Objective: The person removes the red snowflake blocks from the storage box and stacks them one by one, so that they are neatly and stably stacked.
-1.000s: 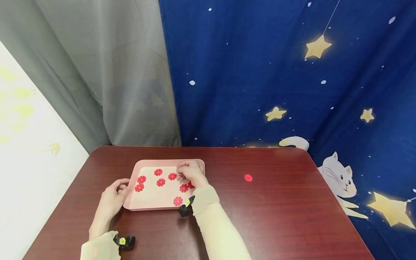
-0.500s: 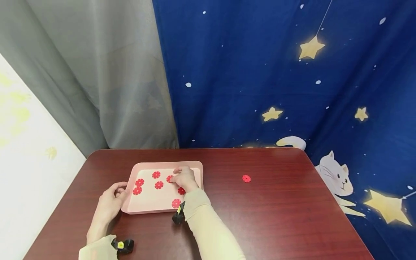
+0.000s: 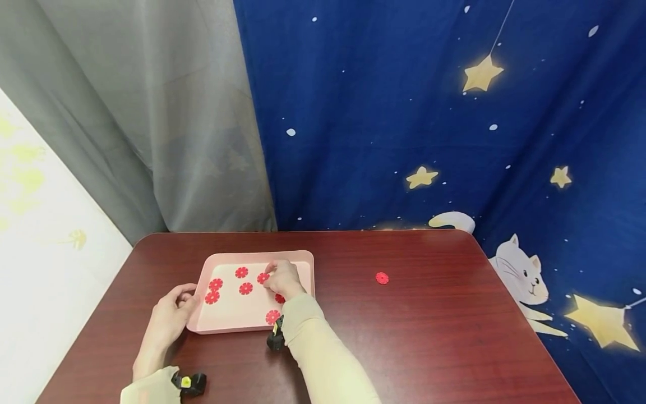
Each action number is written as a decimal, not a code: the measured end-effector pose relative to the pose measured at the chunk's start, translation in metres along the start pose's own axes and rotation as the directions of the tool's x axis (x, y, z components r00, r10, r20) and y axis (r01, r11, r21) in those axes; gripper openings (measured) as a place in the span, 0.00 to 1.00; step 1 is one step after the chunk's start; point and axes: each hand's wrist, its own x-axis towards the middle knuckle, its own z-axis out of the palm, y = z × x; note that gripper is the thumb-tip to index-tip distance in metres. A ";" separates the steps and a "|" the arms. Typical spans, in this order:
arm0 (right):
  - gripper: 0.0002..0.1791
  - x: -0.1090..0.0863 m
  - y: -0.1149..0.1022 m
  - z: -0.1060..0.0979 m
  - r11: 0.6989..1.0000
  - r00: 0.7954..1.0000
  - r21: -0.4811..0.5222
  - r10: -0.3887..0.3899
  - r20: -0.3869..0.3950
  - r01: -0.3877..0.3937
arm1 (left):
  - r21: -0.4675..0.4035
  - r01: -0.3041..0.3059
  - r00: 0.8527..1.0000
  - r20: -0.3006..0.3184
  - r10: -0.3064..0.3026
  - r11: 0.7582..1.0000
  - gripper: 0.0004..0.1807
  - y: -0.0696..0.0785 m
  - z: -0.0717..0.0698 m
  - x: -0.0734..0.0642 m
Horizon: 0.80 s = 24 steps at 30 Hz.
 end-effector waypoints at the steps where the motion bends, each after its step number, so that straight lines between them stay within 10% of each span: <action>1: 0.14 0.000 0.000 0.000 1.000 1.000 -0.009 0.001 0.001 -0.001 | 0.000 0.001 1.000 0.000 -0.001 1.000 0.21 0.000 0.000 0.000; 24: 0.23 0.003 -0.006 0.002 0.977 0.994 -0.193 -0.074 0.079 0.088 | -0.011 0.009 1.000 0.009 -0.009 1.000 0.19 0.000 0.000 0.000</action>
